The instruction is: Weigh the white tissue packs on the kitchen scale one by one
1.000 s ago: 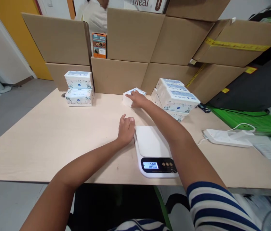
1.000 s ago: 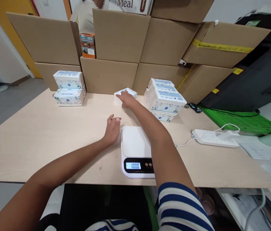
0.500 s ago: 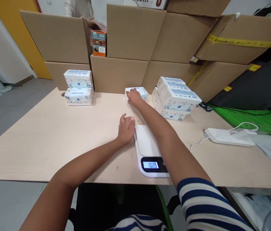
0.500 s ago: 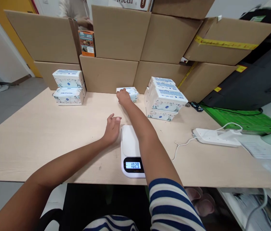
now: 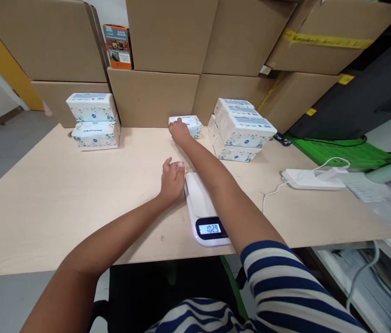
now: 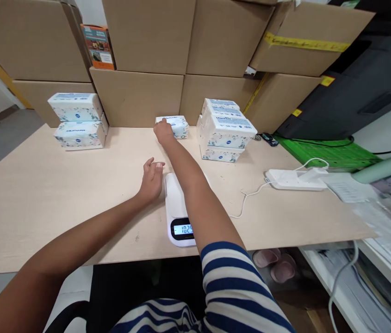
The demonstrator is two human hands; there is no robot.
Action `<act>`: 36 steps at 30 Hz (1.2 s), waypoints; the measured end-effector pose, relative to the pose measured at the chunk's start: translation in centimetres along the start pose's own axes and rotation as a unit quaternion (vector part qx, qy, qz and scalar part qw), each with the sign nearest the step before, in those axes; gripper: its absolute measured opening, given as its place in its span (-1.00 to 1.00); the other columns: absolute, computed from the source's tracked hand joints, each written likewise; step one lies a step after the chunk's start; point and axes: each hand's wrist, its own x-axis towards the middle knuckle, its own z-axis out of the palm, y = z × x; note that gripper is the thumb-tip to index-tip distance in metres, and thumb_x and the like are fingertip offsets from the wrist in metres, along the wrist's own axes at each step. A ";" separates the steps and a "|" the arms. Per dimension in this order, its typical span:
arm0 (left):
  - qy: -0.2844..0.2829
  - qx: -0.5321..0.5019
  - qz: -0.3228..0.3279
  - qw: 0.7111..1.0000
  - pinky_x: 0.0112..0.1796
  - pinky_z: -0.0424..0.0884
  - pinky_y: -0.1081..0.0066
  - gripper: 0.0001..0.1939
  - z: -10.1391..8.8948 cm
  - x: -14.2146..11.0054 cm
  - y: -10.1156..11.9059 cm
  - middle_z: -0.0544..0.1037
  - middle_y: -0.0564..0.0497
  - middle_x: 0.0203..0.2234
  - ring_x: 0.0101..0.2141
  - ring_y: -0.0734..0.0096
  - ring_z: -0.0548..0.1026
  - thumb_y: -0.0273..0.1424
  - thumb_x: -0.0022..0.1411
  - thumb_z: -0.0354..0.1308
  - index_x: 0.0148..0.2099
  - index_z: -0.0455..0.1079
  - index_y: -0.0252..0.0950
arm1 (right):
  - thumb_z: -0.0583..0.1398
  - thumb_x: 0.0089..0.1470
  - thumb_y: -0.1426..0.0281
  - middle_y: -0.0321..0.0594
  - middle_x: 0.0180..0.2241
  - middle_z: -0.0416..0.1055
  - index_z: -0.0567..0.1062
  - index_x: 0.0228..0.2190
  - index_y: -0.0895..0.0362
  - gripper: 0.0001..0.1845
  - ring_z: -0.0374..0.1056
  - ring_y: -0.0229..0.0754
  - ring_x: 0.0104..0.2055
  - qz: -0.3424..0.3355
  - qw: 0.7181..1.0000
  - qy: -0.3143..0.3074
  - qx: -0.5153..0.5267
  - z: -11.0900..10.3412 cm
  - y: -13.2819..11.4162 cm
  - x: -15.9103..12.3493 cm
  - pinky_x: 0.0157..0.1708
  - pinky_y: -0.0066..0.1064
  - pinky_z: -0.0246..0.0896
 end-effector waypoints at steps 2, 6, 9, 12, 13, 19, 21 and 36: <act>0.006 0.000 0.000 1.000 0.60 0.12 -0.03 -0.68 0.1 0.0 -0.1 0.45 -0.23 0.41 0.65 0.07 0.09 -0.17 0.68 -0.03 -0.04 0.49 -0.18 | 0.26 0.43 0.26 0.48 0.22 0.52 0.54 0.27 0.46 -0.41 0.23 0.42 0.45 -0.002 1.000 0.008 0.013 0.2 0.2 0.1 0.30 0.17 0.39; 0.015 0.004 -0.002 1.000 0.60 0.13 0.00 -0.71 0.4 -0.4 0.0 0.48 -0.22 0.41 0.64 0.08 0.14 -0.20 0.67 0.02 -0.03 0.52 -0.17 | 0.28 0.42 0.24 0.45 0.19 0.56 0.58 0.23 0.37 -0.46 0.25 0.46 0.46 -0.008 0.998 0.029 0.057 1.0 0.6 0.2 0.29 0.21 0.41; 0.010 0.015 -0.009 1.000 0.60 0.15 -0.03 -0.71 0.5 -0.8 0.1 0.46 -0.24 0.44 0.64 0.05 0.14 -0.21 0.67 0.02 0.02 0.54 -0.18 | 0.30 0.41 0.20 0.50 0.13 0.59 0.60 0.16 0.37 -0.48 0.28 0.48 0.44 -0.008 0.994 0.047 0.099 1.8 0.7 0.3 0.28 0.28 0.42; 0.002 0.019 -0.015 1.000 0.60 0.15 -0.10 -0.70 0.4 -0.9 0.3 0.45 -0.24 0.47 0.65 0.04 0.12 -0.18 0.67 0.01 0.07 0.53 -0.17 | 0.34 0.38 0.07 0.49 0.09 0.62 0.63 0.08 0.30 -0.46 0.29 0.43 0.43 -0.008 0.987 0.073 0.146 2.2 0.9 0.1 0.34 0.24 0.37; 0.002 0.018 -0.018 1.000 0.60 0.14 -0.11 -0.70 0.3 -1.0 0.3 0.44 -0.23 0.47 0.66 0.04 0.11 -0.16 0.67 0.01 0.08 0.52 -0.16 | 0.35 0.36 0.02 0.47 0.09 0.63 0.64 0.05 0.26 -0.45 0.30 0.42 0.42 -0.011 0.983 0.081 0.163 2.2 1.1 -0.2 0.36 0.24 0.35; 0.007 -0.002 -0.047 0.999 0.62 0.09 -0.06 -0.63 0.4 -1.4 0.4 0.23 -0.33 0.60 0.65 -0.03 0.12 -0.12 0.63 0.07 0.25 0.46 -0.21 | 0.27 0.36 -0.08 0.11 0.10 0.72 0.69 0.09 0.03 -0.47 0.58 0.32 0.20 -0.054 0.955 0.106 0.273 1.1 2.9 -4.7 0.32 0.28 0.45; 0.022 -0.018 -0.056 0.998 0.62 0.06 -0.02 -0.57 0.8 -1.0 0.6 0.15 -0.40 0.62 0.66 -0.05 0.08 -0.15 0.62 0.10 0.34 0.39 -0.27 | 0.29 0.35 -0.01 0.04 0.10 0.74 0.71 0.08 0.00 -0.53 0.62 0.26 0.16 -0.060 0.948 0.088 0.299 0.4 2.6 -6.3 0.30 0.21 0.49; 0.455 -0.125 -0.050 0.880 0.59 0.12 -0.07 -0.69 -27.7 11.1 -7.3 0.51 -0.36 0.36 0.52 -0.07 0.35 -0.17 0.65 0.01 0.13 0.40 -0.28 | 0.46 0.21 0.10 0.19 0.60 0.22 0.20 0.58 0.15 0.10 0.29 0.26 0.58 -0.024 0.820 -0.151 0.551 0.2 -16.2 -1.3 0.46 0.09 0.40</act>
